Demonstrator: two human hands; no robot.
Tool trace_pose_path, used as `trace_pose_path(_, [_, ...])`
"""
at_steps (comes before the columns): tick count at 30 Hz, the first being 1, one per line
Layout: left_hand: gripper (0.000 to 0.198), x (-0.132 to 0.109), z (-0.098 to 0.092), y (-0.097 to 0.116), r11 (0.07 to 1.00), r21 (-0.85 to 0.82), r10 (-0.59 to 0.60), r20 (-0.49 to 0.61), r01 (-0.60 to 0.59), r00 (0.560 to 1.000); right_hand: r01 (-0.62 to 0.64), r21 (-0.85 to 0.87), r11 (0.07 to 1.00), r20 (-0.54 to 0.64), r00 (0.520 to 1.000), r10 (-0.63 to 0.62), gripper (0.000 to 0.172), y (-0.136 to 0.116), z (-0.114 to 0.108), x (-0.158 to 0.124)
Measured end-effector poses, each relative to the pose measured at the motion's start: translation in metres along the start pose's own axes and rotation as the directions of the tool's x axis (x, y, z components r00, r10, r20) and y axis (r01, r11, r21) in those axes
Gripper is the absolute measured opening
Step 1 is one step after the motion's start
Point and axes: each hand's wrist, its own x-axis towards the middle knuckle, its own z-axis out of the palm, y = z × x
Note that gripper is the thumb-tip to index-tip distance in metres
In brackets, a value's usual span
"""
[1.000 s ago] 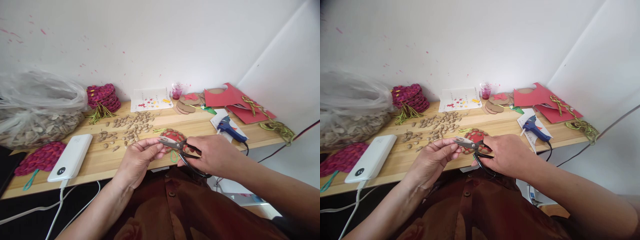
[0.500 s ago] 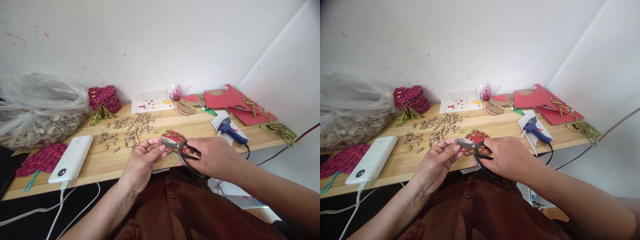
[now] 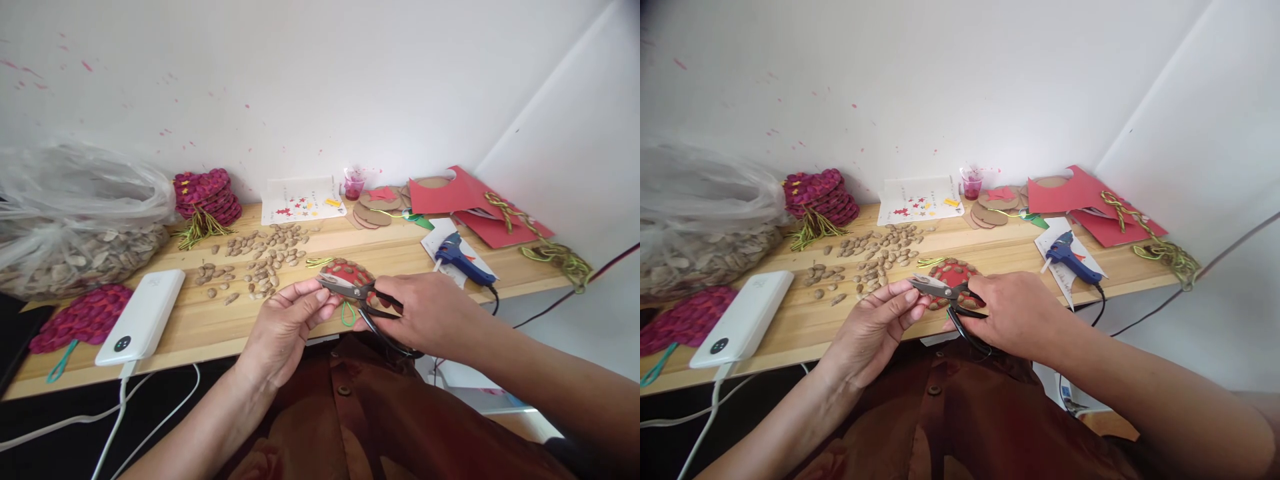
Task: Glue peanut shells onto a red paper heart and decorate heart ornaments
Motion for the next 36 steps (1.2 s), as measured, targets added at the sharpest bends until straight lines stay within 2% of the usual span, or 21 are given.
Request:
trace_pose_path(11, [0.024,-0.001,-0.001,0.0,1.0,0.016,-0.009,-0.036,0.009,0.999,0.013,-0.011,1.0,0.039,0.999,-0.013,0.039,0.004,-0.001,0.001])
trace_pose_path(23, [0.033,0.003,-0.009,0.005,0.994,0.102,-0.04,0.01,0.039,0.999,0.02,-0.011,1.0,0.114,0.993,-0.019,0.039,0.011,-0.006,0.006])
trace_pose_path(28, [0.03,0.002,-0.011,0.007,0.988,0.145,-0.051,0.039,0.045,0.998,0.037,0.002,0.999,0.109,0.993,-0.037,0.043,0.014,-0.007,0.007])
trace_pose_path(36, [0.03,0.006,-0.01,0.01,0.984,0.164,-0.074,0.015,0.07,0.997,0.067,0.018,0.998,0.089,0.994,-0.068,0.035,0.02,0.002,0.012])
